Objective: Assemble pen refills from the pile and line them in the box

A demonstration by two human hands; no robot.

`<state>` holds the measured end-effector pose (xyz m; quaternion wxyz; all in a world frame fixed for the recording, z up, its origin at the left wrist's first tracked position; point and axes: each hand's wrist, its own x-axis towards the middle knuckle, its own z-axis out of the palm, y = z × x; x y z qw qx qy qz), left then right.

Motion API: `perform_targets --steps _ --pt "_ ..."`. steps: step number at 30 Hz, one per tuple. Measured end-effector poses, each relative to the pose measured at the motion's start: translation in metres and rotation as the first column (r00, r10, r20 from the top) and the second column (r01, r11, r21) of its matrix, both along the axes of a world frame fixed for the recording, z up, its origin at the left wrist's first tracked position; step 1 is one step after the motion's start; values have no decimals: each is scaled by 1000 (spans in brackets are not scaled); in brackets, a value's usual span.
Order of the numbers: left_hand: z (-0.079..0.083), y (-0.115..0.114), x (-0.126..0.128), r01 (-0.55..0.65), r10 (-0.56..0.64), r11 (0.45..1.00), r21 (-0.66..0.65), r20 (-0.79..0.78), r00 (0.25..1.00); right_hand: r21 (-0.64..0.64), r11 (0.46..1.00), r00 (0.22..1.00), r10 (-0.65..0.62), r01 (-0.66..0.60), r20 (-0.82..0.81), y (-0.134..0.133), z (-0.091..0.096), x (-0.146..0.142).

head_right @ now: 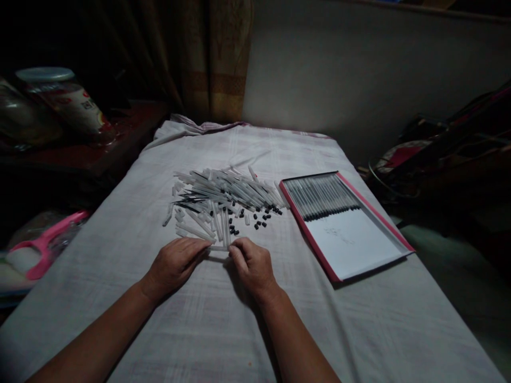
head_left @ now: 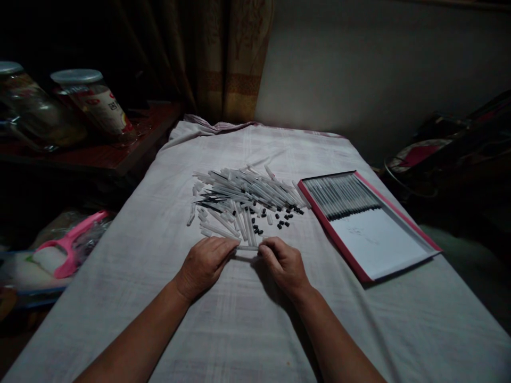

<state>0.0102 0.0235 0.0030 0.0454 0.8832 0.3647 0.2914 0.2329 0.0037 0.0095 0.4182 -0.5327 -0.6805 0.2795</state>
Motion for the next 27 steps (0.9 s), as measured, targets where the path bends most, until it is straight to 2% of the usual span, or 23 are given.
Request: perform_targets --steps 6,12,16,21,27 --pt "-1 1 -1 -13 13 1000 -14 24 1000 -54 998 991 37 -44 -130 -2 -5 1" --pt "0 0 -1 0 0 1000 -4 23 1000 -73 997 999 35 -34 13 -1 -3 4" --pt "1 0 0 -6 6 1000 -16 23 1000 -82 995 998 50 -54 -49 -2 -1 4" --pt "1 0 0 -3 3 1000 -5 15 1000 -47 999 1000 29 -29 5 -3 1 4" --pt "0 0 0 -3 3 1000 -10 28 1000 -49 997 998 59 -59 -18 -2 0 6"
